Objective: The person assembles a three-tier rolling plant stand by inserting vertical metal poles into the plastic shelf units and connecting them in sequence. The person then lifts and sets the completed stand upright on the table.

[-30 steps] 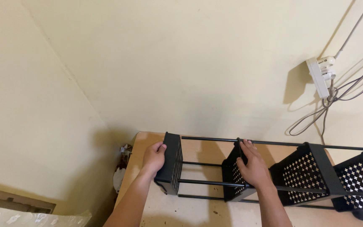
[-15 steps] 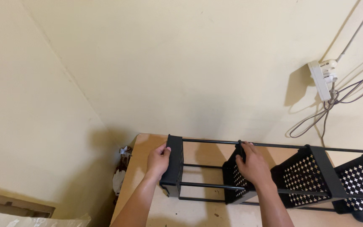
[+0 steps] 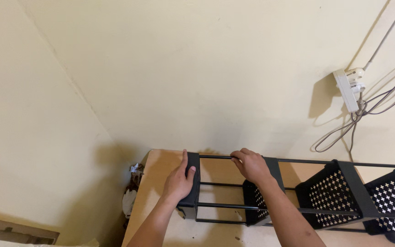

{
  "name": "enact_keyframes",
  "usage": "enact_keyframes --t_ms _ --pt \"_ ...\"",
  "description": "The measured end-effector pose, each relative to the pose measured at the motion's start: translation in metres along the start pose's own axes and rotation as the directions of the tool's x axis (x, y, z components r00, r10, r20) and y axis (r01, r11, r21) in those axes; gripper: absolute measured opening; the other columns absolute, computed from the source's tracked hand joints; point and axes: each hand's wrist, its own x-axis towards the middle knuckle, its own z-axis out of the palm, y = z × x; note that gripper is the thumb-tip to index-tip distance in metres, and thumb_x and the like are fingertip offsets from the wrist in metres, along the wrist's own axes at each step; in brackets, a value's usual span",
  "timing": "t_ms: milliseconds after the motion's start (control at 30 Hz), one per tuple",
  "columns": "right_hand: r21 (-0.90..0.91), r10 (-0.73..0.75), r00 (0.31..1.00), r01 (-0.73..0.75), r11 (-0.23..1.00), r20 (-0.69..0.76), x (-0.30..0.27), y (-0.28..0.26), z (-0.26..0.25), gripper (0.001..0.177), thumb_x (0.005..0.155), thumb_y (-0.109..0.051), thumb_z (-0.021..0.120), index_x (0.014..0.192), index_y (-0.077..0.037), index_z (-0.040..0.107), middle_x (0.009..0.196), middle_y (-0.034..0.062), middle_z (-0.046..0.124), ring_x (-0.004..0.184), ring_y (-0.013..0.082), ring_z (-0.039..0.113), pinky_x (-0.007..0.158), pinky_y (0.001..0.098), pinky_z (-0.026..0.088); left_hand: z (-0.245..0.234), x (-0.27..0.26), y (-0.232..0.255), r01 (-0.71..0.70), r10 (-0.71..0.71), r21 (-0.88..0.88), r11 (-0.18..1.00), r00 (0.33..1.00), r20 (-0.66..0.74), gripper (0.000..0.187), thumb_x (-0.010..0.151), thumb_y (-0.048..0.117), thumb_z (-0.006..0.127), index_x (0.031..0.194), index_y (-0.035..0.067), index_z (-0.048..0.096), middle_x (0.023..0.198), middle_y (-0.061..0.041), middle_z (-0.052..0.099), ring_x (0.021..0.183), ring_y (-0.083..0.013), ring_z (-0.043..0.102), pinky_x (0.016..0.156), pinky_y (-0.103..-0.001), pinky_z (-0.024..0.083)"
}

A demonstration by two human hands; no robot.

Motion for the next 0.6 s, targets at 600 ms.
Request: enact_keyframes --t_ms 600 --pt "-0.073 -0.035 0.996 0.029 0.997 -0.084 -0.005 0.000 0.011 0.016 0.095 -0.026 0.063 0.100 -0.014 0.072 0.094 0.0055 0.070 0.089 0.0305 0.069 0.080 0.0456 0.054 -0.017 0.001 0.017 0.010 -0.035 0.203 0.979 0.992 0.118 0.067 0.101 0.043 0.047 0.162 0.020 0.027 0.099 -0.022 0.074 0.094 -0.0425 0.070 0.086 -0.053 0.055"
